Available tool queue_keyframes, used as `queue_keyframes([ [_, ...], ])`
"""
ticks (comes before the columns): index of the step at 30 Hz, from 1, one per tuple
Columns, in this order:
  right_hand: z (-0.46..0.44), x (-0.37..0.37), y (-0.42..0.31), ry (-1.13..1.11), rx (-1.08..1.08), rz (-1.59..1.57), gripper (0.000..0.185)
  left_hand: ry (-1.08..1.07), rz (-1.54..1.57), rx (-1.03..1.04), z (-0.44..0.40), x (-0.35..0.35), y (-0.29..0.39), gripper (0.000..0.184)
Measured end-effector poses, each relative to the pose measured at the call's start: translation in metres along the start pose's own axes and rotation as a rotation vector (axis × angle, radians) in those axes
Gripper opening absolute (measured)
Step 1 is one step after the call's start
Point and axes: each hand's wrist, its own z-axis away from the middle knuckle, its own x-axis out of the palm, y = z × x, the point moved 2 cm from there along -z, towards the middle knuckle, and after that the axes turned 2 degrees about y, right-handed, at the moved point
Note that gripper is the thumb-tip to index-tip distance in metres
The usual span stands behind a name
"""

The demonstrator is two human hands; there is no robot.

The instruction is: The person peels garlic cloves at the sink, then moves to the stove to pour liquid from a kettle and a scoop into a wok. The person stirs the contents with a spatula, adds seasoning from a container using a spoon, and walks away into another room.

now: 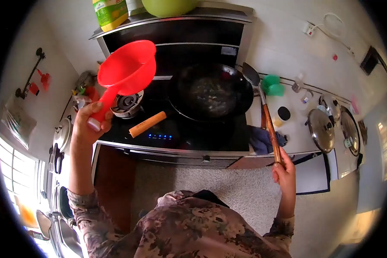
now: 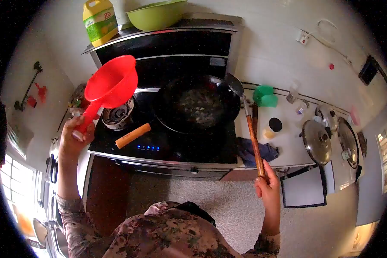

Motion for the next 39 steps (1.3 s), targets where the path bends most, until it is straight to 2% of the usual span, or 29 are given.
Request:
queue_keyframes([
  [6, -0.003, 0.015, -0.004, -0.010, -0.022, -0.006, 0.054, 0.113, -0.038, 0.073, 0.030, -0.027, 0.006, 0.049],
  [9, -0.002, 0.023, -0.009, -0.013, -0.032, -0.022, 0.054, 0.053, -0.086, 0.097, 0.043, -0.042, 0.009, 0.051],
  [14, -0.002, 0.034, -0.011, 0.007, -0.024, 0.019, 0.053, 0.097, -0.170, 0.109, 0.058, -0.055, 0.009, 0.050],
  [16, -0.003, 0.040, -0.013, 0.004, -0.016, 0.003, 0.053, 0.225, -0.196, 0.127, 0.057, -0.053, 0.005, 0.049],
  [21, -0.009, 0.050, -0.005, -0.025, -0.023, -0.041, 0.053, 0.202, -0.340, 0.052, 0.037, -0.036, -0.005, 0.043],
  [23, -0.009, 0.050, -0.002, -0.023, -0.028, -0.026, 0.053, 0.118, -0.426, -0.032, 0.018, -0.030, -0.011, 0.041],
  [25, -0.007, 0.048, 0.003, -0.011, -0.017, -0.029, 0.053, 0.097, -0.494, -0.029, 0.000, -0.017, -0.022, 0.042],
  [26, -0.006, 0.049, 0.005, -0.023, -0.021, -0.014, 0.053, -0.015, -0.521, -0.072, -0.017, -0.020, -0.030, 0.043],
  [27, -0.005, 0.050, 0.006, -0.032, -0.024, 0.000, 0.053, 0.008, -0.530, -0.049, -0.026, -0.011, -0.038, 0.041],
  [29, -0.001, 0.049, 0.007, -0.030, -0.033, -0.014, 0.053, -0.098, -0.648, 0.082, -0.059, -0.011, -0.062, 0.041],
  [30, 0.002, 0.051, 0.006, -0.024, -0.020, -0.011, 0.053, -0.116, -0.652, 0.082, -0.065, 0.002, -0.062, 0.041],
  [32, 0.006, 0.047, 0.012, -0.043, -0.040, -0.025, 0.053, -0.076, -0.929, -0.011, -0.077, 0.035, -0.064, 0.042],
  [33, 0.007, 0.045, 0.015, -0.029, -0.037, -0.026, 0.053, -0.090, -0.932, -0.011, -0.088, 0.043, -0.070, 0.042],
  [35, 0.013, 0.043, 0.019, -0.019, -0.029, -0.045, 0.053, -0.023, -1.198, 0.121, -0.111, 0.055, -0.084, 0.044],
  [37, 0.018, 0.040, 0.020, 0.005, -0.014, -0.051, 0.053, -0.032, -1.263, 0.131, -0.120, 0.068, -0.090, 0.045],
  [39, 0.022, 0.037, 0.022, 0.007, 0.001, -0.037, 0.053, -0.017, -1.393, 0.300, -0.134, 0.074, -0.101, 0.047],
])
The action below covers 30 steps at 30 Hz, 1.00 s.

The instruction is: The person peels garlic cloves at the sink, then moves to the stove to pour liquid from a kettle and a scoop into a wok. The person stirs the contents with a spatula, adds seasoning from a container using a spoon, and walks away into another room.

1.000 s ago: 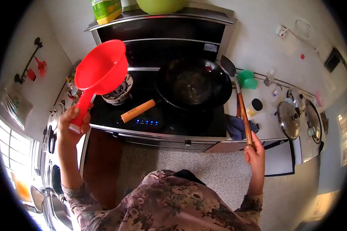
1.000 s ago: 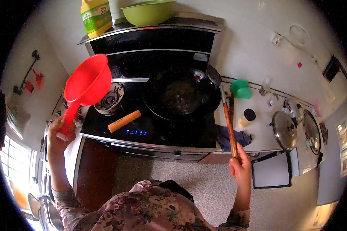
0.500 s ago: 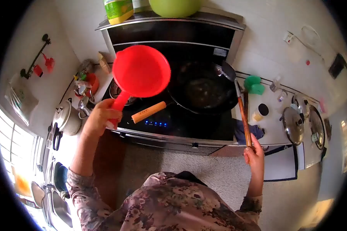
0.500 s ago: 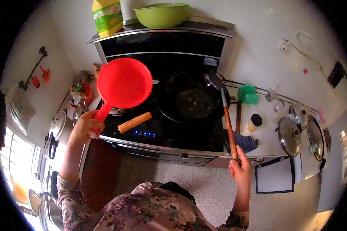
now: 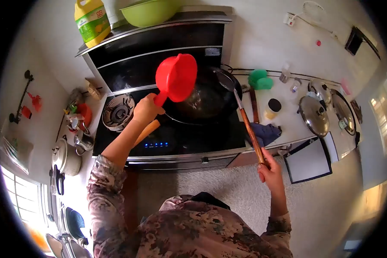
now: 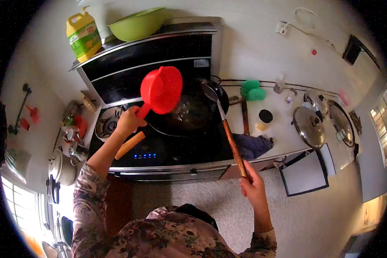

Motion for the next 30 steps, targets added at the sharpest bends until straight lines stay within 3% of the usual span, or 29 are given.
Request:
queue_keyframes([
  [4, 0.008, -0.005, -0.004, -0.011, 0.001, 0.017, 0.053, 0.124, -0.125, -0.027, -0.007, 0.008, 0.009, 0.045],
  [6, 0.010, -0.007, -0.005, -0.002, 0.011, 0.019, 0.052, 0.206, -0.124, 0.067, -0.012, 0.009, 0.002, 0.041],
  [10, 0.007, -0.010, -0.005, 0.017, 0.025, 0.043, 0.052, -0.195, 0.853, -0.287, -0.023, -0.002, -0.019, 0.020],
  [12, 0.004, -0.012, -0.006, -0.001, 0.021, 0.048, 0.052, -0.124, 1.225, -0.603, -0.013, -0.011, -0.019, 0.017],
  [14, 0.000, -0.013, -0.006, -0.019, 0.016, 0.053, 0.052, -0.100, 1.271, -0.624, 0.003, -0.029, -0.023, 0.017],
  [16, -0.004, -0.016, -0.004, -0.038, 0.009, 0.026, 0.053, -0.199, 1.449, -0.494, 0.015, -0.045, -0.040, 0.021],
  [18, -0.008, -0.016, -0.004, -0.046, 0.022, 0.019, 0.053, -0.167, 1.559, -0.431, 0.043, -0.065, -0.044, 0.027],
  [19, -0.010, -0.016, -0.004, -0.044, 0.039, 0.009, 0.053, -0.038, 1.597, -0.450, 0.055, -0.069, -0.053, 0.033],
  [20, -0.013, -0.015, -0.003, -0.060, 0.037, 0.012, 0.053, -0.091, 1.546, -0.339, 0.073, -0.077, -0.062, 0.036],
  [22, -0.019, -0.014, -0.003, -0.055, 0.001, 0.049, 0.053, 0.044, 1.580, -0.405, 0.102, -0.082, -0.088, 0.038],
  [24, -0.023, -0.008, -0.011, -0.058, 0.029, 0.089, 0.053, 0.043, 1.560, -0.325, 0.138, -0.091, -0.093, 0.041],
  [27, -0.031, -0.001, -0.019, -0.038, -0.008, 0.140, 0.051, 0.258, 1.592, -0.471, 0.187, -0.085, -0.123, 0.043],
  [30, -0.046, -0.005, -0.020, -0.030, -0.220, 0.463, 0.048, 0.373, 1.439, -0.413, 0.234, -0.076, -0.134, 0.042],
])
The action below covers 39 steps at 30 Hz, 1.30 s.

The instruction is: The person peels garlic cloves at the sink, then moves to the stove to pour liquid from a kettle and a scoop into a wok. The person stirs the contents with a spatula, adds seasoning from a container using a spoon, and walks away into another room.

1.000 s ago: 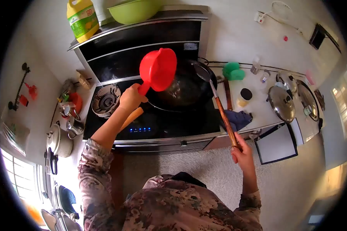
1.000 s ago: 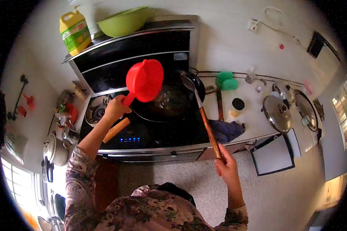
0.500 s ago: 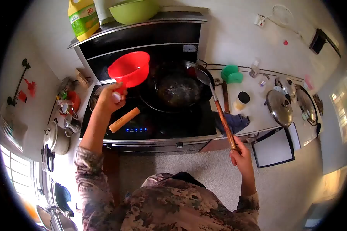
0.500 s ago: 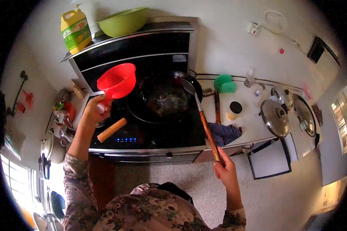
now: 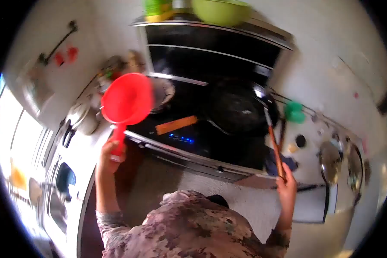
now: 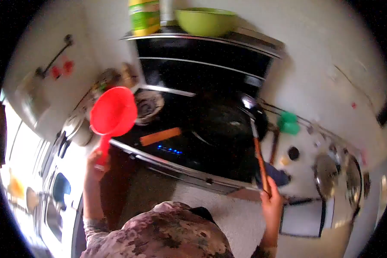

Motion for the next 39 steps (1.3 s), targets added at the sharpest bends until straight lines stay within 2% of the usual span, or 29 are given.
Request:
queue_keyframes([
  [2, -0.008, 0.000, -0.007, 0.047, 0.036, 0.219, 0.044, 0.083, -0.077, -0.031, 0.025, -0.015, -0.006, 0.049],
  [4, -0.019, 0.003, -0.005, 0.053, -0.210, 0.322, 0.044, 0.116, -0.081, 0.000, 0.044, -0.021, -0.014, 0.055],
  [7, -0.031, 0.014, -0.027, 0.012, -0.137, 0.382, 0.045, 0.089, -0.063, -0.004, 0.057, -0.025, -0.017, 0.058],
  [11, -0.040, 0.022, -0.028, 0.031, -0.018, 0.343, 0.045, 0.068, -0.225, 0.008, 0.056, -0.012, -0.010, 0.058],
  [13, -0.043, 0.026, -0.019, 0.046, -0.082, 0.336, 0.044, 0.023, -0.430, -0.044, 0.045, 0.011, 0.003, 0.056],
  [14, -0.043, 0.024, -0.017, 0.060, -0.110, 0.333, 0.044, -0.007, -0.432, -0.044, 0.038, 0.028, 0.011, 0.056],
  [15, -0.040, 0.026, -0.021, 0.061, -0.001, 0.340, 0.045, -0.032, -0.497, -0.054, 0.030, 0.046, 0.016, 0.055],
  [18, -0.025, 0.029, -0.040, 0.097, -0.159, 0.394, 0.045, -0.176, -0.740, 0.010, -0.008, 0.099, 0.015, 0.053],
  [20, -0.018, 0.027, -0.029, 0.118, -0.151, 0.406, 0.044, -0.276, -0.960, 0.650, -0.045, 0.123, -0.010, 0.052],
  [21, -0.012, 0.026, -0.031, 0.117, -0.095, 0.424, 0.044, -0.257, -1.110, 0.607, -0.052, 0.142, -0.010, 0.052],
  [22, -0.008, 0.026, -0.023, 0.160, -0.171, 0.461, 0.044, -0.228, -1.262, 0.565, -0.055, 0.162, -0.010, 0.052],
  [23, -0.002, 0.024, -0.022, 0.179, -0.189, 0.451, 0.044, -0.180, -1.261, 0.596, -0.061, 0.177, -0.020, 0.052],
  [24, 0.002, 0.024, -0.022, 0.196, -0.214, 0.439, 0.044, -0.166, -1.311, 0.807, -0.071, 0.184, -0.031, 0.053],
  [26, 0.012, 0.021, -0.023, 0.224, -0.211, 0.454, 0.045, -0.142, -1.375, 1.024, -0.081, 0.197, -0.042, 0.054],
  [27, 0.017, 0.020, -0.027, 0.231, -0.196, 0.450, 0.043, -0.152, -1.368, 1.039, -0.085, 0.202, -0.047, 0.054],
  [29, 0.024, 0.016, -0.030, 0.257, -0.175, 0.427, 0.041, -0.069, -1.217, 0.957, -0.089, 0.205, -0.054, 0.057],
  [30, 0.027, 0.014, -0.032, 0.272, -0.167, 0.425, 0.041, -0.058, -1.100, 0.784, -0.087, 0.206, -0.051, 0.054],
  [32, 0.034, 0.009, -0.034, 0.257, -0.106, 0.446, 0.041, -0.144, -0.742, 0.620, -0.086, 0.194, -0.048, 0.048],
  [34, 0.037, 0.005, -0.034, 0.259, -0.108, 0.434, 0.041, -0.114, -0.057, 0.049, -0.091, 0.183, -0.043, 0.037],
  [36, 0.035, 0.001, -0.030, 0.246, -0.126, 0.423, 0.042, -0.179, 0.148, -0.104, -0.102, 0.139, -0.041, 0.029],
  [38, 0.026, 0.000, -0.021, 0.255, -0.243, 0.390, 0.043, -0.208, 0.339, -0.261, -0.079, 0.101, -0.031, 0.024],
  [39, 0.020, 0.000, -0.021, 0.240, -0.257, 0.389, 0.043, -0.173, 0.368, -0.236, -0.065, 0.082, -0.027, 0.024],
])
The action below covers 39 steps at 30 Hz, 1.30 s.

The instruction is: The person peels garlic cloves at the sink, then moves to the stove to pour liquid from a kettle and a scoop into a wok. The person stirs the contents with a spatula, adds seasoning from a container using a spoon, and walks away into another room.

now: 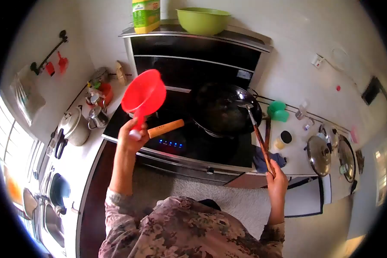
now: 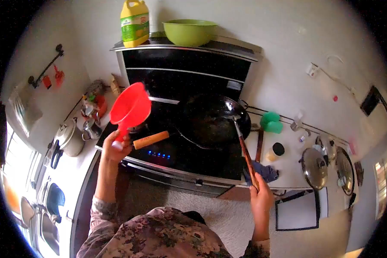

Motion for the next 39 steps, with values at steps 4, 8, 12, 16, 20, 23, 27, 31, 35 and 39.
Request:
queue_keyframes([
  [4, -0.031, 0.013, -0.007, -0.090, -0.026, 0.084, 0.041, 0.289, 0.075, 0.184, 0.069, -0.067, 0.012, 0.022],
  [8, -0.066, 0.043, -0.009, -0.148, -0.101, 0.214, 0.040, 0.494, 0.267, 0.263, 0.125, -0.135, 0.015, 0.016],
  [12, -0.097, 0.074, -0.013, -0.179, -0.118, 0.332, 0.041, 0.835, 0.460, 0.389, 0.173, -0.177, 0.014, 0.012],
  [16, -0.108, 0.088, -0.013, -0.214, -0.098, 0.379, 0.041, 0.945, 0.593, 0.500, 0.197, -0.224, 0.014, 0.021],
  [20, -0.109, 0.091, -0.023, -0.250, -0.095, 0.293, 0.032, 0.917, 0.704, 0.430, 0.202, -0.243, 0.024, 0.012],
  [23, -0.112, 0.096, -0.024, -0.332, -0.039, 0.377, 0.038, 0.920, 0.630, 0.513, 0.195, -0.237, 0.044, 0.013],
  [27, -0.096, 0.090, -0.061, -0.100, -0.159, 0.458, 0.042, 0.809, 0.601, 0.423, 0.174, -0.271, 0.073, 0.009],
  [31, -0.073, 0.102, -0.119, -0.126, -0.169, 0.195, 0.039, 0.867, 0.458, 0.388, 0.160, -0.303, 0.085, 0.013],
  [35, -0.048, 0.138, -0.173, -0.209, -0.211, 0.024, 0.033, 0.914, 0.379, 0.244, 0.156, -0.348, 0.086, 0.017],
  [39, -0.027, 0.173, -0.244, -0.308, -0.304, -0.079, 0.030, 1.053, 0.357, 0.323, 0.156, -0.377, 0.096, 0.018],
])
